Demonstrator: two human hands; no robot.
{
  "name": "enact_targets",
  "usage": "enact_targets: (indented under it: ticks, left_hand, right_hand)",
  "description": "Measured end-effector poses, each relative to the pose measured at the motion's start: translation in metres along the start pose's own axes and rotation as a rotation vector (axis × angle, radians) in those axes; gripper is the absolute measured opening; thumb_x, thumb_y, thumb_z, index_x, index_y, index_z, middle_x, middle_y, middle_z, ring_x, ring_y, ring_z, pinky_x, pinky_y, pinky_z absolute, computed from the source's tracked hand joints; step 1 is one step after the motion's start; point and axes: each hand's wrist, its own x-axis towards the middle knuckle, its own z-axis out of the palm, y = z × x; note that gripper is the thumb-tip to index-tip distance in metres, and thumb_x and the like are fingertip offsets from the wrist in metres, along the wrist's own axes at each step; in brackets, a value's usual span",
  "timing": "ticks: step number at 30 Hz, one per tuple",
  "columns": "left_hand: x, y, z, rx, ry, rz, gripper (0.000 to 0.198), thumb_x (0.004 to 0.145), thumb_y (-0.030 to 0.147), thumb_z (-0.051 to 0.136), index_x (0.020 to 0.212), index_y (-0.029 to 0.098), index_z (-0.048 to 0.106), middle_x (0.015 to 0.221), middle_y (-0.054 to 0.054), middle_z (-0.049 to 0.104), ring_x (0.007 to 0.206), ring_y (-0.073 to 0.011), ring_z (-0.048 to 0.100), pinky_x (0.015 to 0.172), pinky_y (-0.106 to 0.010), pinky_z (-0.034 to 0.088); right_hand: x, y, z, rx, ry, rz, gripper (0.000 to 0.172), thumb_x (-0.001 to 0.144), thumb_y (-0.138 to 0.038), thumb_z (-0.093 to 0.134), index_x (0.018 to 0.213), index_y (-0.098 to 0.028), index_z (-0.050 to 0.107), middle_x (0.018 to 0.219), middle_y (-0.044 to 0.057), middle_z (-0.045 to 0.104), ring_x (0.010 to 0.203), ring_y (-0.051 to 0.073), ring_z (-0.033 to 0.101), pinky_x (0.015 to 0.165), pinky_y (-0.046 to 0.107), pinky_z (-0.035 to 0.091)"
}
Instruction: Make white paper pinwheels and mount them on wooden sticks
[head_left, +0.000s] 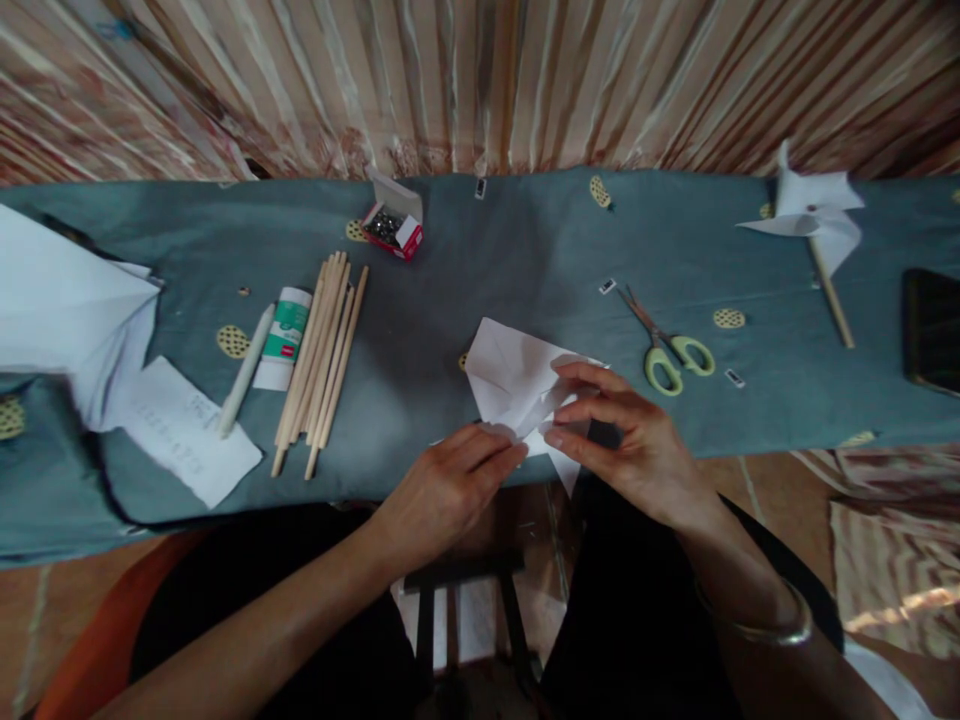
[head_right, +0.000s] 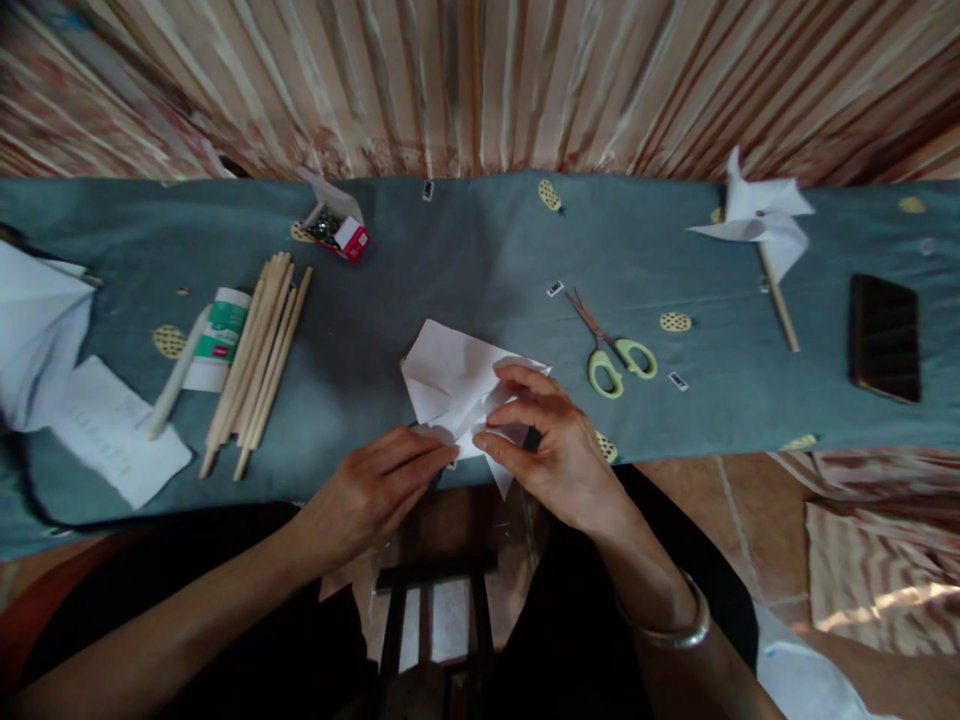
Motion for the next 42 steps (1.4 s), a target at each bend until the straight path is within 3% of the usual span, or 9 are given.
enact_targets:
  ticks: [3, 13, 35, 42]
  left_hand:
    - [0.001, 0.001, 0.000, -0.009, 0.005, 0.007, 0.026, 0.093, 0.009, 0.049, 0.117, 0.011, 0.058, 0.108, -0.012, 0.067, 0.100, -0.0194, 0.064, 0.084, -0.036, 0.059]
    - [0.002, 0.002, 0.004, -0.052, 0.020, -0.065, 0.025, 0.092, 0.009, 0.049, 0.115, 0.012, 0.059, 0.107, -0.011, 0.066, 0.097, -0.0195, 0.062, 0.082, -0.036, 0.059]
    - [0.004, 0.001, 0.004, -0.079, 0.028, -0.120, 0.023, 0.091, 0.010, 0.052, 0.112, 0.009, 0.062, 0.104, -0.010, 0.066, 0.096, -0.0188, 0.063, 0.084, -0.034, 0.059]
    - [0.004, 0.000, 0.004, -0.093, 0.030, -0.110, 0.023, 0.092, 0.010, 0.052, 0.111, 0.009, 0.063, 0.105, -0.011, 0.066, 0.098, -0.0190, 0.063, 0.086, -0.034, 0.058]
  right_hand:
    - [-0.001, 0.001, 0.003, 0.036, -0.035, 0.003, 0.008, 0.084, -0.030, 0.067, 0.079, -0.023, 0.068, 0.130, 0.007, 0.059, 0.115, 0.026, 0.060, 0.099, 0.048, 0.050]
    - [0.004, -0.002, 0.021, -0.172, 0.064, -0.062, 0.009, 0.085, -0.029, 0.066, 0.079, -0.023, 0.069, 0.126, 0.007, 0.061, 0.115, 0.026, 0.058, 0.100, 0.046, 0.048]
    - [0.002, -0.006, 0.021, -0.243, 0.106, -0.124, 0.010, 0.087, -0.027, 0.063, 0.081, -0.020, 0.068, 0.124, 0.009, 0.061, 0.116, 0.027, 0.057, 0.100, 0.044, 0.048]
    - [0.002, -0.007, 0.021, -0.268, 0.090, -0.159, 0.015, 0.090, -0.024, 0.058, 0.094, -0.018, 0.071, 0.128, 0.011, 0.059, 0.117, 0.028, 0.056, 0.100, 0.046, 0.048]
